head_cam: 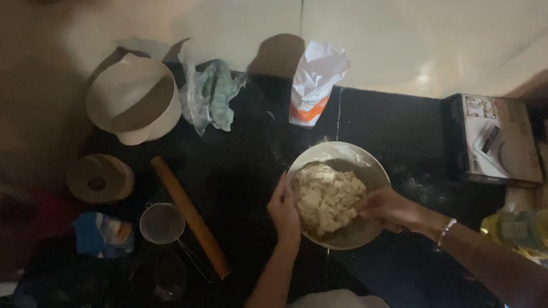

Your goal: Mixing flour and liquids in a bowl using a spoon and then hands to form dough.

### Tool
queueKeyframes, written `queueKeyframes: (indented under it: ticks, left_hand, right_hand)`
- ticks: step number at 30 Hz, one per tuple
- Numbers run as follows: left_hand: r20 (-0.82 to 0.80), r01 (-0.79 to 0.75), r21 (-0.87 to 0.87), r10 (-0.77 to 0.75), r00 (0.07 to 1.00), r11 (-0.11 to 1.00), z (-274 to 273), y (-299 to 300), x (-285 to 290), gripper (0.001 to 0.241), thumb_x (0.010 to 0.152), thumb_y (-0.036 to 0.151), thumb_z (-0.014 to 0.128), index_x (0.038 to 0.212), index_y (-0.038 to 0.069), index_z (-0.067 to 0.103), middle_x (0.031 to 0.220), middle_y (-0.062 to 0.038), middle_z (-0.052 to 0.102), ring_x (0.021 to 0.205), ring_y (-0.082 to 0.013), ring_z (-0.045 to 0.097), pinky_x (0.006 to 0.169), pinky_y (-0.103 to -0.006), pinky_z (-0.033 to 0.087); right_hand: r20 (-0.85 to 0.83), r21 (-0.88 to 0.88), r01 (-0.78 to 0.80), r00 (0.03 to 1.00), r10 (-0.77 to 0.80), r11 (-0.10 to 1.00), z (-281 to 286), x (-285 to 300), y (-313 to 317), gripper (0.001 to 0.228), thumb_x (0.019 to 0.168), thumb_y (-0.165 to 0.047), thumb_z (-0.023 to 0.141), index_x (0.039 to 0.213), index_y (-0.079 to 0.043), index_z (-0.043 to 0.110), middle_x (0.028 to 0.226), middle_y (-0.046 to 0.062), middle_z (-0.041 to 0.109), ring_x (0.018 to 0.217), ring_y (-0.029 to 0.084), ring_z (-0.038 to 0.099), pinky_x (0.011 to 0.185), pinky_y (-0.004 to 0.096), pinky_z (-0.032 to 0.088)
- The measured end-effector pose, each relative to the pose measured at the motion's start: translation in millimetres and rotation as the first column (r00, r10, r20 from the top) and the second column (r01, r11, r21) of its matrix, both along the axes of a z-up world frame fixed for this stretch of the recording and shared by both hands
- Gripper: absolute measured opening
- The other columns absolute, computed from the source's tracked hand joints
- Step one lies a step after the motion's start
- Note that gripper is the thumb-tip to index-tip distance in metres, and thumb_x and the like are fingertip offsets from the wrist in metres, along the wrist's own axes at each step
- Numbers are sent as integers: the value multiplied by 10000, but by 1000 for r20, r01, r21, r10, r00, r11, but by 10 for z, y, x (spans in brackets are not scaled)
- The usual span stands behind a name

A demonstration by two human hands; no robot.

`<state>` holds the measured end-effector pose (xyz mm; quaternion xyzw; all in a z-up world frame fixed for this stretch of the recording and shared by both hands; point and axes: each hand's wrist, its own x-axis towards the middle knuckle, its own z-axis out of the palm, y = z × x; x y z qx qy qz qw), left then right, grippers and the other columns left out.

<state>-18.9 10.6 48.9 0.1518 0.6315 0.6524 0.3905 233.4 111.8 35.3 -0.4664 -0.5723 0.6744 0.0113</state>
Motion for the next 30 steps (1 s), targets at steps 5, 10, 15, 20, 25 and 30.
queueKeyframes:
  ticks: [5, 10, 15, 20, 25, 30]
  left_hand:
    - [18, -12, 23, 12, 1000, 1000, -178, -35, -9, 389, 1064, 122, 542, 1445, 108, 624, 1492, -195, 572, 1374, -401, 517, 1130, -540, 436]
    - [-12, -10, 66, 11, 1000, 998, -323, -28, 1, 394, 1063, 102, 532, 1448, 88, 618, 1455, -209, 601, 1358, -387, 545, 1129, -528, 430]
    - [-25, -34, 44, 35, 999, 998, -134, -10, 0, 372, 1037, 61, 552, 1392, 61, 666, 1433, -192, 624, 1385, -352, 526, 1184, -513, 374]
    - [55, -146, 70, 142, 988, 987, -214, -12, 82, 340, 1054, 79, 540, 1372, 42, 653, 1424, -249, 620, 1388, -398, 515, 1172, -531, 381]
    - [47, -190, 60, 187, 981, 980, -166, -43, 201, 385, 1038, 112, 562, 1406, 64, 666, 1426, -217, 626, 1351, -359, 559, 1159, -490, 416]
    - [-79, -137, -20, 135, 988, 990, -460, -211, 248, 410, 1046, 218, 541, 1429, 115, 642, 1454, -143, 586, 1374, -337, 520, 1173, -510, 392]
  right_hand:
    - [64, 115, 219, 972, -227, 969, 424, -161, 3, 208, 890, -143, 765, 974, 47, 768, 627, 173, 559, 428, 179, 452, 329, 252, 323]
    - [14, 83, 193, 981, -195, 978, 371, -267, 356, 234, 972, -138, 672, 1068, 76, 687, 611, 134, 534, 350, 144, 389, 266, 275, 306]
    - [92, 479, 7, 994, -58, 878, 36, -375, 597, 139, 905, -108, 750, 990, 2, 765, 786, 207, 733, 618, 317, 731, 505, 425, 585]
    - [525, 468, -331, 850, 43, 819, -85, -437, 237, 288, 962, -256, 571, 1081, -46, 728, 847, 242, 763, 828, 427, 754, 717, 508, 591]
    - [753, 325, -639, 621, 219, 697, -156, -377, 54, 327, 919, -264, 673, 1170, -57, 695, 1004, 172, 763, 925, 324, 765, 775, 426, 628]
    - [879, 350, -828, 451, 151, 437, 1453, -656, -267, 280, 938, -235, 629, 1153, -72, 702, 980, 146, 758, 886, 284, 774, 718, 425, 641]
